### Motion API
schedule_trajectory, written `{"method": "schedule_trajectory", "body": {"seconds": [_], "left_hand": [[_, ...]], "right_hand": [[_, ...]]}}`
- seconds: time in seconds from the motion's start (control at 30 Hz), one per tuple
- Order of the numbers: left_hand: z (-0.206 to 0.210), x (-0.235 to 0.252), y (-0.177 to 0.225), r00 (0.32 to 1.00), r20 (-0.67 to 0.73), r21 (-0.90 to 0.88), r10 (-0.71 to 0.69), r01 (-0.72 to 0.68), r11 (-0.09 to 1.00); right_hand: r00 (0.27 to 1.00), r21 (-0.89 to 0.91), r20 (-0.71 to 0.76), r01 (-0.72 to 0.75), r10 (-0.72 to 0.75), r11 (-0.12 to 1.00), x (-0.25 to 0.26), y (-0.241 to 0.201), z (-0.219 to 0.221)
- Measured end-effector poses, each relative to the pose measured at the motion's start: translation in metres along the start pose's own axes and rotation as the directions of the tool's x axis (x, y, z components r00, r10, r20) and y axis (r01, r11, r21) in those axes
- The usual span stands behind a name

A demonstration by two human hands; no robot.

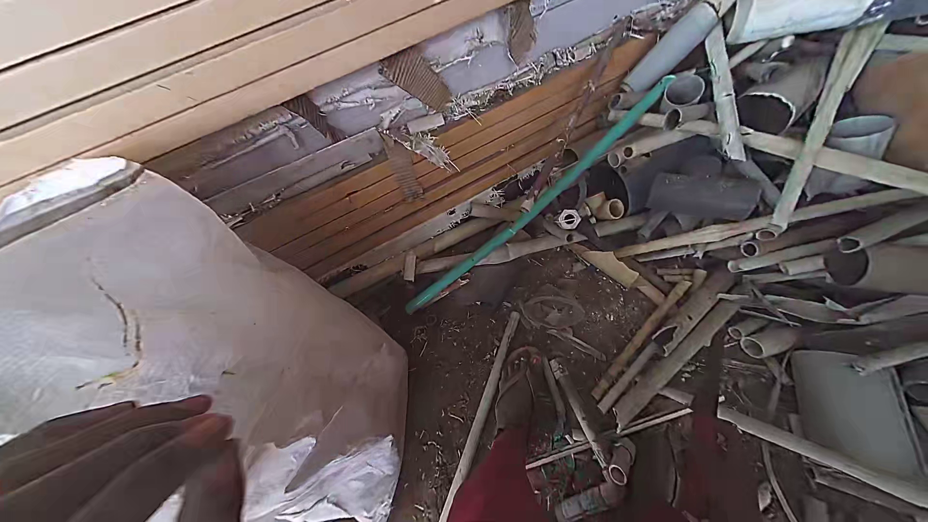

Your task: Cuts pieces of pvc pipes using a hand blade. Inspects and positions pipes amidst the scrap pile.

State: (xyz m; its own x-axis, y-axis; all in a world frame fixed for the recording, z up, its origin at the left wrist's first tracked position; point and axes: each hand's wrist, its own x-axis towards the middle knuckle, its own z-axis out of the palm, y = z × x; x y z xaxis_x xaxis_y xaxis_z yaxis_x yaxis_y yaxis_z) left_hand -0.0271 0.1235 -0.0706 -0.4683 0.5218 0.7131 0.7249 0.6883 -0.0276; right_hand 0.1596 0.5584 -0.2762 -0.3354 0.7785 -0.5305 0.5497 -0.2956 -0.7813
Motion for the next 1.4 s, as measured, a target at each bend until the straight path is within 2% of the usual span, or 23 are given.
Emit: {"method": "schedule_trajectory", "body": {"seconds": [0.07, 0.13, 0.17, 0.27, 0.37, 0.4, 0.43, 0.5, 0.57, 0.63, 0.73, 0.8, 0.87, 0.9, 0.93, 1.0, 1.07, 1.13, 1.2, 1.3, 1.33, 1.4], "left_hand": [[0.095, 0.023, 0.028, 0.989, 0.125, -0.061, 0.076, -0.069, 0.996], [0.187, 0.023, 0.044, 0.929, 0.359, -0.134, 0.085, -0.039, 0.990], [0.228, 0.019, 0.052, 0.870, 0.483, -0.162, 0.101, -0.024, 0.986], [0.327, 0.012, 0.083, 0.592, 0.785, -0.263, 0.183, 0.051, 0.964], [0.397, 0.011, 0.125, 0.288, 0.943, -0.234, 0.164, 0.228, 0.945], [0.415, 0.005, 0.134, 0.234, 0.962, -0.210, 0.143, 0.294, 0.933], [0.432, -0.001, 0.140, 0.214, 0.971, -0.179, 0.107, 0.349, 0.920], [0.465, -0.025, 0.140, 0.223, 0.973, -0.148, 0.058, 0.410, 0.900], [0.476, -0.046, 0.139, 0.226, 0.974, -0.126, 0.026, 0.438, 0.890], [0.472, -0.056, 0.137, 0.320, 0.947, -0.127, -0.020, 0.432, 0.893], [0.467, -0.064, 0.124, 0.405, 0.910, -0.123, -0.087, 0.466, 0.876], [0.458, -0.059, 0.116, 0.474, 0.864, -0.127, -0.173, 0.536, 0.835], [0.451, -0.053, 0.109, 0.588, 0.762, -0.191, -0.271, 0.605, 0.773], [0.447, -0.048, 0.106, 0.628, 0.715, -0.217, -0.306, 0.615, 0.758], [0.442, -0.043, 0.105, 0.641, 0.696, -0.218, -0.325, 0.619, 0.755], [0.429, -0.035, 0.110, 0.607, 0.733, -0.150, -0.307, 0.585, 0.797], [0.416, -0.039, 0.128, 0.575, 0.780, -0.091, -0.247, 0.494, 0.865], [0.403, -0.053, 0.152, 0.559, 0.817, -0.119, -0.143, 0.405, 0.907], [0.395, -0.069, 0.172, 0.465, 0.885, -0.208, 0.020, 0.356, 0.911], [0.392, -0.084, 0.190, 0.203, 0.911, -0.404, 0.358, 0.267, 0.875], [0.393, -0.089, 0.195, 0.148, 0.887, -0.461, 0.438, 0.219, 0.860], [0.398, -0.100, 0.202, 0.128, 0.856, -0.516, 0.501, 0.180, 0.837]], "right_hand": [[0.987, 0.078, -0.028, 0.162, -0.160, 0.984, 0.030, 0.041, 0.000], [0.988, 0.071, -0.002, 0.154, -0.154, 0.986, 0.042, 0.051, 0.005], [0.992, 0.077, 0.021, 0.119, -0.121, 0.990, 0.049, 0.055, 0.011], [0.994, 0.097, 0.111, -0.012, 0.001, 0.995, 0.071, 0.072, 0.034], [0.994, 0.058, 0.086, -0.070, 0.065, 0.996, 0.085, 0.079, 0.045], [0.995, 0.035, 0.068, -0.079, 0.076, 0.996, 0.084, 0.081, 0.046], [0.995, 0.015, 0.061, -0.080, 0.079, 0.997, 0.086, 0.078, 0.047], [0.995, 0.010, 0.053, -0.086, 0.085, 0.996, 0.091, 0.073, 0.048], [0.995, 0.001, 0.066, -0.077, 0.077, 0.997, 0.091, 0.077, 0.047], [0.995, -0.028, 0.079, -0.061, 0.063, 0.998, 0.091, 0.083, 0.046], [0.998, -0.068, 0.058, -0.030, 0.034, 0.997, 0.091, 0.089, 0.046], [0.998, -0.058, 0.050, -0.030, 0.033, 0.998, 0.091, 0.088, 0.047], [0.998, -0.030, 0.050, -0.029, 0.031, 0.999, 0.093, 0.086, 0.047], [0.998, -0.025, 0.053, -0.025, 0.026, 0.999, 0.093, 0.087, 0.047], [0.998, -0.025, 0.055, -0.020, 0.021, 0.999, 0.094, 0.088, 0.047], [0.999, -0.045, 0.052, -0.002, 0.004, 0.999, 0.095, 0.093, 0.047], [0.999, -0.070, 0.043, 0.005, -0.002, 0.998, 0.096, 0.095, 0.047], [0.999, -0.076, 0.037, -0.006, 0.009, 0.997, 0.097, 0.093, 0.048], [0.999, -0.072, 0.033, -0.016, 0.018, 0.997, 0.097, 0.091, 0.049], [0.999, -0.075, 0.032, -0.029, 0.031, 0.997, 0.096, 0.088, 0.051], [0.999, -0.081, 0.033, -0.029, 0.032, 0.996, 0.096, 0.087, 0.051], [0.999, -0.098, 0.039, -0.034, 0.038, 0.995, 0.096, 0.086, 0.050]]}}
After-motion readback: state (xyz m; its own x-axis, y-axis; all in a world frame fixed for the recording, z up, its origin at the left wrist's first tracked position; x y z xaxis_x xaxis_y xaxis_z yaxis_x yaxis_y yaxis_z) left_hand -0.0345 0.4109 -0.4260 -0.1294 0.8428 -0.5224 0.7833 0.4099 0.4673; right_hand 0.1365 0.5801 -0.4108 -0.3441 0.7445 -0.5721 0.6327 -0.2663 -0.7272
